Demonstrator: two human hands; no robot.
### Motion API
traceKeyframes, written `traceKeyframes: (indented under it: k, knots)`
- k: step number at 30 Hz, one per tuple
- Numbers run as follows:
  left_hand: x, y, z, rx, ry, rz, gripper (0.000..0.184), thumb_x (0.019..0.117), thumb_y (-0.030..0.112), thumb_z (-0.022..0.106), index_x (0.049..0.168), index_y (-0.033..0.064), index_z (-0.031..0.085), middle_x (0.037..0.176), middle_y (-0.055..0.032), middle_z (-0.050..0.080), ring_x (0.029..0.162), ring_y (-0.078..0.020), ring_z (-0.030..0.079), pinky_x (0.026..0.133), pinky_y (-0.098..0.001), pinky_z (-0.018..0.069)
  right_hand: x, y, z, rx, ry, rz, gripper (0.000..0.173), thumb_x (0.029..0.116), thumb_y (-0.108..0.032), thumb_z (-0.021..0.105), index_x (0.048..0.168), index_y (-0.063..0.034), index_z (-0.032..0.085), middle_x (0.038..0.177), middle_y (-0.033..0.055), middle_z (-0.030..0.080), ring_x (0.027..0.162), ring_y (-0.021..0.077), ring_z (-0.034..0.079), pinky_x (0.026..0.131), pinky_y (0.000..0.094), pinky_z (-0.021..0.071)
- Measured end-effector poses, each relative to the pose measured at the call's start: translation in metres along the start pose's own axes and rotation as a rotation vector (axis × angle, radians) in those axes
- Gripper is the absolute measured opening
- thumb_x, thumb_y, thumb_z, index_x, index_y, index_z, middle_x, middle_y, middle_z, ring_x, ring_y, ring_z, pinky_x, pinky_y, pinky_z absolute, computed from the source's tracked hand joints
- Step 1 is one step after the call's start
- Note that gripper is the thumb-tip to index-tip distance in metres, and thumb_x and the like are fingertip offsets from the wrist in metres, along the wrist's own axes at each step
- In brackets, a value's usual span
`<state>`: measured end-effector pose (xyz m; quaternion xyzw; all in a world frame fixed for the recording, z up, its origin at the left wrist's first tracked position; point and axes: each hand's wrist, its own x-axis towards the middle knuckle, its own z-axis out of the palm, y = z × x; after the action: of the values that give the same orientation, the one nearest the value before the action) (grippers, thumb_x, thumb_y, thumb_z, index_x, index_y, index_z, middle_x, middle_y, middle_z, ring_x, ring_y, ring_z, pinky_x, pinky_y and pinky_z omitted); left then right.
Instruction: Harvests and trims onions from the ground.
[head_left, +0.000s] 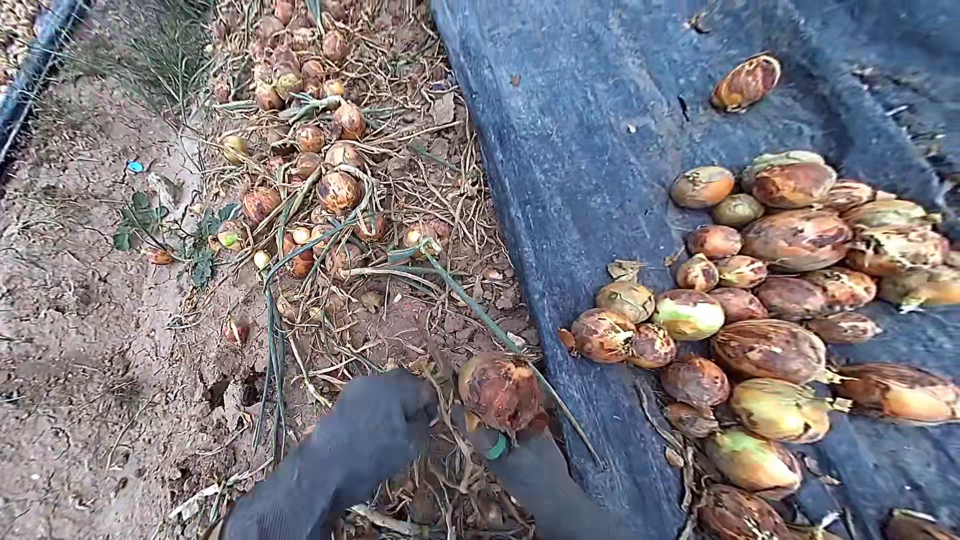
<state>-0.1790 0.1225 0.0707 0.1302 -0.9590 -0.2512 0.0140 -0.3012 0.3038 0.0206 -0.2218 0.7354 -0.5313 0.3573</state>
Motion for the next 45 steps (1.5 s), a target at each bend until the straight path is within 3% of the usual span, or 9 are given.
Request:
traceKeyframes:
  k: [3, 9, 15, 20, 24, 30, 37, 41, 45]
  knots:
    - [0.106, 0.006, -0.041, 0.125, -0.012, -0.356, 0.02, 0.0964, 0.019, 0.058, 0.104, 0.0238, 0.076, 0.11, 0.0025, 0.073, 0.104, -0.0175, 0.069, 0.084, -0.0506, 0.0571, 0.03, 0.0, -0.022, 0.266, 0.175, -0.12, 0.047, 0.0943, -0.059, 0.064, 0.1, -0.0126, 0.07, 0.06, 0.0024, 0.056, 0.046, 0.0146, 0.053, 0.042, 0.0317, 0.05]
    - [0.225, -0.063, 0.023, 0.535, 0.011, -0.439, 0.043, 0.0903, 0.035, 0.074, 0.126, 0.0119, 0.067, 0.13, -0.0178, 0.063, 0.109, -0.041, 0.066, 0.082, -0.0606, 0.0577, 0.028, 0.005, -0.031, 0.38, 0.079, 0.003, 0.042, 0.098, -0.052, 0.063, 0.107, -0.0115, 0.067, 0.062, 0.0061, 0.055, 0.045, 0.018, 0.051, 0.04, 0.0325, 0.0477]
    - [0.154, -0.115, 0.016, -0.165, 0.086, -0.771, 0.053, 0.1001, 0.063, 0.051, 0.118, 0.0179, 0.071, 0.095, -0.0122, 0.072, 0.087, -0.0301, 0.07, 0.076, -0.0582, 0.0573, 0.011, 0.036, -0.026, 0.718, 0.022, 0.357, 0.039, 0.1046, -0.041, 0.055, 0.114, -0.0047, 0.064, 0.064, 0.0067, 0.054, 0.044, 0.0151, 0.051, 0.038, 0.0288, 0.0482]
    - [0.036, -0.027, 0.017, -1.014, 0.029, -0.306, 0.033, 0.1013, 0.046, 0.06, 0.089, 0.0152, 0.065, 0.08, -0.0006, 0.063, 0.074, -0.0112, 0.063, 0.069, -0.0307, 0.0566, 0.021, 0.035, -0.028, 0.828, -0.294, 0.117, 0.062, 0.098, -0.063, 0.054, 0.127, -0.0092, 0.059, 0.08, 0.0084, 0.06, 0.05, 0.0119, 0.053, 0.043, 0.0248, 0.0491]
    - [-0.01, 0.024, 0.012, -1.392, -0.118, -0.44, 0.039, 0.1007, 0.05, 0.062, 0.092, 0.0117, 0.067, 0.07, -0.0031, 0.065, 0.06, -0.0141, 0.067, 0.058, -0.0318, 0.0601, 0.017, 0.008, -0.03, 0.626, -0.329, -0.071, 0.062, 0.0982, -0.069, 0.046, 0.117, -0.0134, 0.066, 0.079, 0.0011, 0.065, 0.055, 0.0062, 0.056, 0.047, 0.0226, 0.0501]
    - [-0.031, 0.067, -0.017, -0.296, 0.344, -0.024, 0.033, 0.1, 0.039, 0.066, 0.077, 0.0156, 0.063, 0.075, 0.0005, 0.064, 0.073, -0.0117, 0.064, 0.068, -0.0328, 0.056, -0.013, 0.008, -0.008, 0.689, -0.186, 0.023, 0.045, 0.1046, -0.051, 0.05, 0.086, -0.0155, 0.072, 0.06, -0.0017, 0.057, 0.047, 0.0062, 0.052, 0.044, 0.0243, 0.0491]
    - [-0.024, 0.043, -0.017, -0.725, 0.49, -0.575, 0.038, 0.0977, 0.049, 0.066, 0.091, 0.0126, 0.071, 0.064, -0.0098, 0.064, 0.051, -0.0235, 0.063, 0.049, -0.0373, 0.0576, -0.031, 0.012, -0.009, 1.008, -0.549, 0.005, 0.056, 0.1022, -0.061, 0.047, 0.086, -0.0103, 0.063, 0.056, -0.0028, 0.046, 0.041, 0.0063, 0.045, 0.036, 0.023, 0.0414]
    - [-0.023, 0.046, -0.036, -0.258, 0.035, -0.487, 0.029, 0.0962, 0.054, 0.063, 0.094, 0.0251, 0.067, 0.076, 0.0077, 0.063, 0.063, -0.0085, 0.061, 0.056, -0.0342, 0.055, -0.007, 0.03, 0.008, 0.421, -0.459, 0.162, 0.064, 0.0867, -0.078, 0.058, 0.104, -0.0163, 0.064, 0.068, -0.0021, 0.055, 0.05, 0.01, 0.051, 0.045, 0.0295, 0.047]
    - [-0.002, 0.044, -0.026, -0.201, -0.683, -0.404, 0.038, 0.1039, 0.051, 0.052, 0.108, 0.016, 0.066, 0.08, -0.0055, 0.064, 0.071, -0.0227, 0.064, 0.063, -0.0498, 0.0543, 0.011, 0.002, 0.01, 0.37, -0.273, 0.158, 0.06, 0.0855, -0.061, 0.073, 0.117, -0.0101, 0.064, 0.096, -0.0006, 0.072, 0.083, 0.0102, 0.071, 0.073, 0.0309, 0.062]
